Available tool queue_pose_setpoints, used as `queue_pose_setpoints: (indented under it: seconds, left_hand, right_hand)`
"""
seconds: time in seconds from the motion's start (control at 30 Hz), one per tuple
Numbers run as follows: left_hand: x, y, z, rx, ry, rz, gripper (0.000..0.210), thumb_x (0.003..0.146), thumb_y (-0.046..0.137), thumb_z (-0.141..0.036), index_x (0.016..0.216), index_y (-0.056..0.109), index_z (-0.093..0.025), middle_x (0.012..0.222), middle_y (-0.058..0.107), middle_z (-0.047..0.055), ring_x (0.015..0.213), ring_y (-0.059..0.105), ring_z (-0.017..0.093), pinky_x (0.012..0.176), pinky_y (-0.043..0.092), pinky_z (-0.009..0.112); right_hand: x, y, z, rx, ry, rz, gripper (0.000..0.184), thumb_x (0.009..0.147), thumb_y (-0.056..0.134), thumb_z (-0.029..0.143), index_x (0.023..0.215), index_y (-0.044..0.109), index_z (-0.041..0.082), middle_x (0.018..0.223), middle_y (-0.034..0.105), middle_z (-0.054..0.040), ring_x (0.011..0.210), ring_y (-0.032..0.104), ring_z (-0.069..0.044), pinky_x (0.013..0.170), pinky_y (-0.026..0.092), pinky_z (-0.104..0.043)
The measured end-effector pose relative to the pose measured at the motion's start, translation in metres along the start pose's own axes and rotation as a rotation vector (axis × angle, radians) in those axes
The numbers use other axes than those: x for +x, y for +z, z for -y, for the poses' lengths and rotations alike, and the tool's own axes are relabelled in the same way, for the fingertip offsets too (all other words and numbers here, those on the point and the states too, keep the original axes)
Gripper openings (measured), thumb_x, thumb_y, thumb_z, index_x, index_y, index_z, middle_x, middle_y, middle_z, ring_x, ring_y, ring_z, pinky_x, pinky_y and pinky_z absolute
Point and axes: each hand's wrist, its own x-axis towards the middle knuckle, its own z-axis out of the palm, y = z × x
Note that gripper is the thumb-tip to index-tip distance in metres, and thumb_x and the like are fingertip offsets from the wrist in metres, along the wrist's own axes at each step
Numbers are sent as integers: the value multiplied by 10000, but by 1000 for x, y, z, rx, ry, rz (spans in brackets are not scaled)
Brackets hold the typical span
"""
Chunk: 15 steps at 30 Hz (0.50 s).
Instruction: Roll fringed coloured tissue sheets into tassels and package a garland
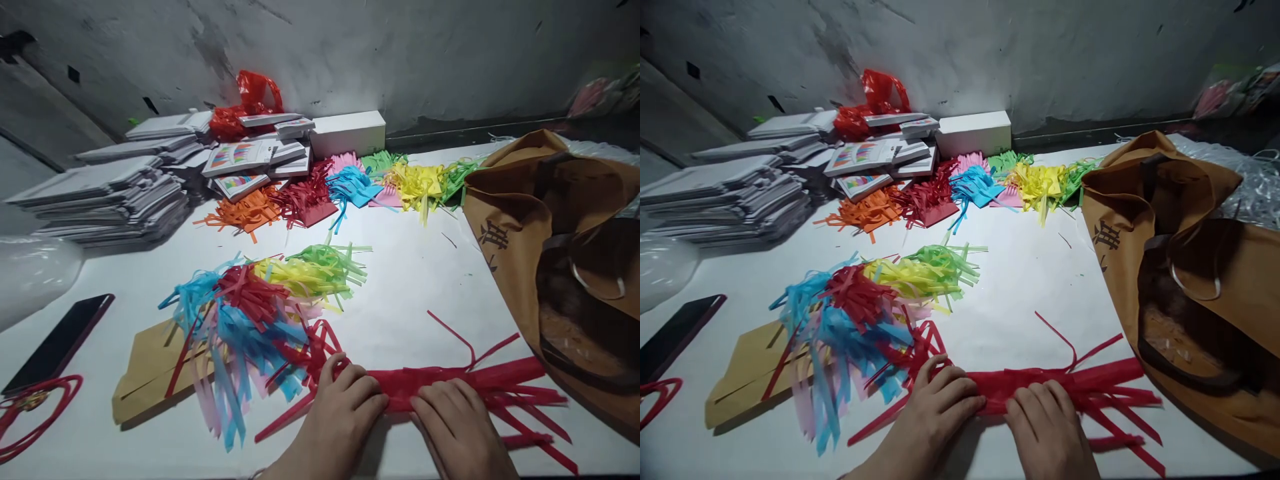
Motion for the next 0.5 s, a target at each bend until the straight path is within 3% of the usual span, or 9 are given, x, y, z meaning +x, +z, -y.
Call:
queue_pose_setpoints:
  seconds: [0.1,0.2,0.33,0.5]
  left_hand:
    - [-7,-1,0,-8,-96,-68,255,1043,461,-213,917,680,-252,886,736,1,881,622,195,1030,324,466]
    - [-5,-4,-3,31,-240,-91,331,1038,398,-182,814,640,-211,865,697,22,842,594,209,964,338,481]
    - [10,-12,-4,181,-324,48,285,986,462,-162,766,643,-184,848,665,47,808,570,236,862,356,473]
    - [18,-12,1,294,-348,135,238,936,548,-166,723,651,-185,816,657,59,796,561,257,811,353,463]
  right_hand:
    - [3,-6,-7,-18,81,57,185,999,486,125,950,651,193,946,689,-52,935,618,-223,994,364,-449]
    - [15,-7,-10,-63,163,136,259,1023,419,135,838,580,216,801,607,-14,789,552,-199,880,355,-416]
    - [26,-4,-13,-154,155,227,325,1039,413,186,730,504,225,653,500,17,645,457,-184,732,303,-364]
    - [29,-9,-17,-205,211,259,363,1055,421,249,704,515,229,613,521,17,624,506,-191,723,325,-386]
